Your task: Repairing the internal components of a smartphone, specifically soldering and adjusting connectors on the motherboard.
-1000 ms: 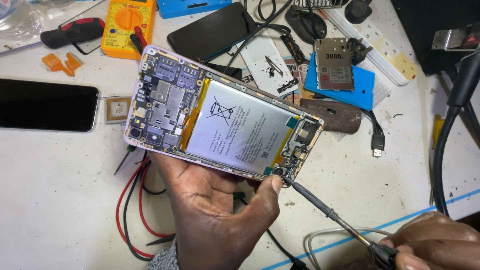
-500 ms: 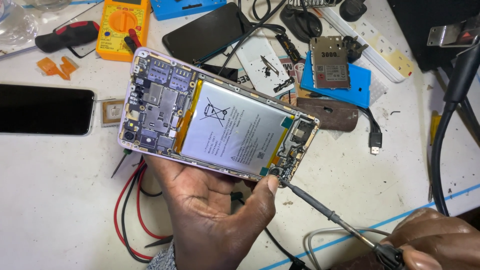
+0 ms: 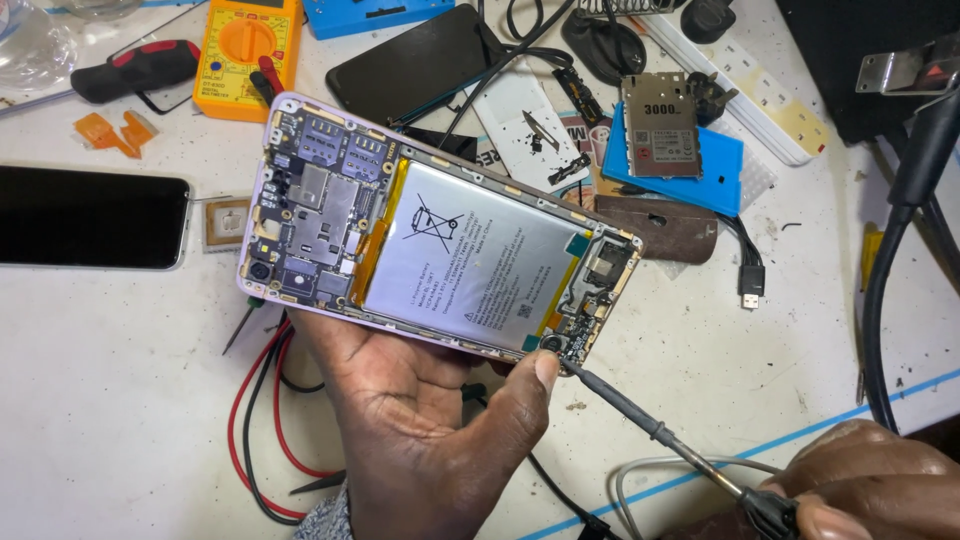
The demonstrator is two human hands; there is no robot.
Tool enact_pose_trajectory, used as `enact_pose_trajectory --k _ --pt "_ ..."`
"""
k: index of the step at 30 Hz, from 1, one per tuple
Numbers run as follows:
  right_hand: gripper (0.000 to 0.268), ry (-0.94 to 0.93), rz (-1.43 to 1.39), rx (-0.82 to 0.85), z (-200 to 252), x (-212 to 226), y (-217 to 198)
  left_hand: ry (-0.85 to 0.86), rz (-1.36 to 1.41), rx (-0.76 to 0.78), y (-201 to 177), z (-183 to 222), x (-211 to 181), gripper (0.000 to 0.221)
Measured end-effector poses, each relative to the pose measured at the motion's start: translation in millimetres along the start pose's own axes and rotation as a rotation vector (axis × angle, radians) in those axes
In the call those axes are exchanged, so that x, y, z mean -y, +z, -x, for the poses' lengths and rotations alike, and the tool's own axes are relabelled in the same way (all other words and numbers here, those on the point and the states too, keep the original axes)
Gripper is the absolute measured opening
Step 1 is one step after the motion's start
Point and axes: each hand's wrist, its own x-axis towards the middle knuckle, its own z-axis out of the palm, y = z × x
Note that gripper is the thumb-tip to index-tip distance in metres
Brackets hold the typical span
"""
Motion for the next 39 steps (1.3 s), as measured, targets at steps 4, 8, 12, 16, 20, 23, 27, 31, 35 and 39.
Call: enact_pose_trajectory --k 4,8,12,16,20,23,27,31,35,39 --pt "0.031 -0.032 0.052 -0.086 12 -11 1 0.011 0.003 0.018 0 -1 -1 0.111" --pt "0.036 0.000 0.003 0.054 3 -4 -2 -0.010 -0.048 0.010 1 -1 -1 0.109" --pt "0.044 0.006 0.020 -0.157 2 3 10 -0.006 -0.041 0.002 -1 -2 1 0.109" --pt "0.025 -0.293 -0.187 0.217 9 -95 -30 0.035 -0.018 0.016 -2 -4 1 0.108" --pt "0.029 -0.165 -0.261 0.147 17 -84 -31 -0.010 -0.019 0.000 -1 -5 3 0.103" --pt "0.034 0.057 -0.181 -0.469 14 -45 28 -0.053 -0.033 -0.022 -7 -5 7 0.102" --pt "0.024 0.310 -0.286 -1.009 -32 11 47 -0.096 -0.050 -0.060 -10 -10 13 0.107" --pt "0.025 0.323 -0.500 -1.199 -60 -32 28 -0.120 -0.084 -0.113 -17 -15 17 0.107" --pt "0.036 0.354 -0.612 -1.070 -89 -41 9 -0.232 -0.158 -0.273 -21 -24 24 0.098" --pt "0.035 0.315 -0.564 -1.110 -114 -61 -2 -0.419 -0.112 -0.387 -24 -32 27 0.093"
